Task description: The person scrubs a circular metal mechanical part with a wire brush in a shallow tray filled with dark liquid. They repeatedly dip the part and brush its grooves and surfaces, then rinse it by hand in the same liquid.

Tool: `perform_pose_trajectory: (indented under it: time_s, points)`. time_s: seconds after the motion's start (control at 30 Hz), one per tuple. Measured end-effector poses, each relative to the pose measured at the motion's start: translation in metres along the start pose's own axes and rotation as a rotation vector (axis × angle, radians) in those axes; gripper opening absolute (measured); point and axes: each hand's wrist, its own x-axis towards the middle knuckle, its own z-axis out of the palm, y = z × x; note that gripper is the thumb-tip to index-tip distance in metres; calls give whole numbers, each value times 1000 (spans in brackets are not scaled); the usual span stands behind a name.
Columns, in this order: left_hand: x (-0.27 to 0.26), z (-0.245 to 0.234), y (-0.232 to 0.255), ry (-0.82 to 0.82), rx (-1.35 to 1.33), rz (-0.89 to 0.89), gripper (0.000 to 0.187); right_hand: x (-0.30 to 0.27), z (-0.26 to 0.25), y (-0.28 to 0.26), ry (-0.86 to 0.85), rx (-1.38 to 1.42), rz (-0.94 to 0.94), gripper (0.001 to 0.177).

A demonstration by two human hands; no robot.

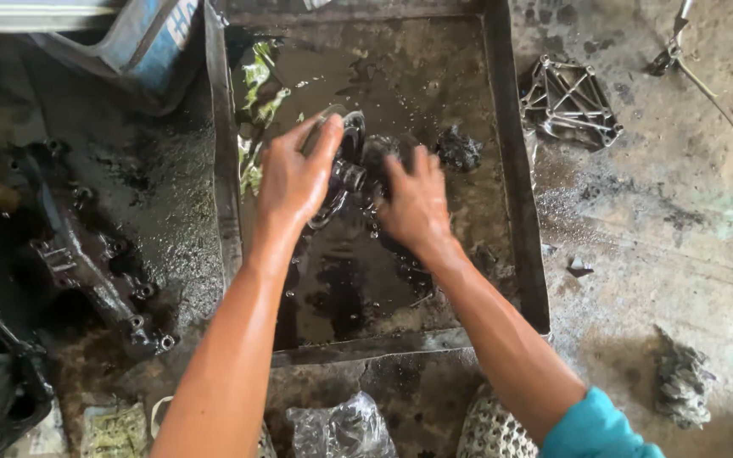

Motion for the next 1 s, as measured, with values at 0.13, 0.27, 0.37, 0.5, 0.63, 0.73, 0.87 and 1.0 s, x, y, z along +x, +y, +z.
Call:
perform_pose_trajectory:
  time_s: [0.13, 0.27, 0.37, 0.5, 0.63, 0.73, 0.87, 1.0]
  points:
    - [15, -5, -9, -61, -40, 36, 55, -9, 1, -4, -62, -103, -189, 67]
    - [23, -10, -21, -79, -139, 95, 55, 2, -20, -2, -20, 303, 87, 87]
    - [22, -3, -20, -65, -133, -42, 53, 10, -41, -21, 129, 693, 198, 58]
    - [15, -4, -7, 9, -74, 101, 54, 3, -54, -66, 150, 865, 242, 42]
    - [16, -9, 0, 31, -37, -63, 54, 5, -39, -76, 230, 321, -232, 60]
    - [20, -10, -8, 86, -96, -2, 54, 13, -28, -62, 186, 6, -476, 73]
    - [22, -1, -18, 91, -136, 20, 52, 29, -16, -46, 111, -71, -532, 60]
    - [20, 11, -9, 165, -73, 202, 52, 38, -23, -43, -17, 122, -330, 60]
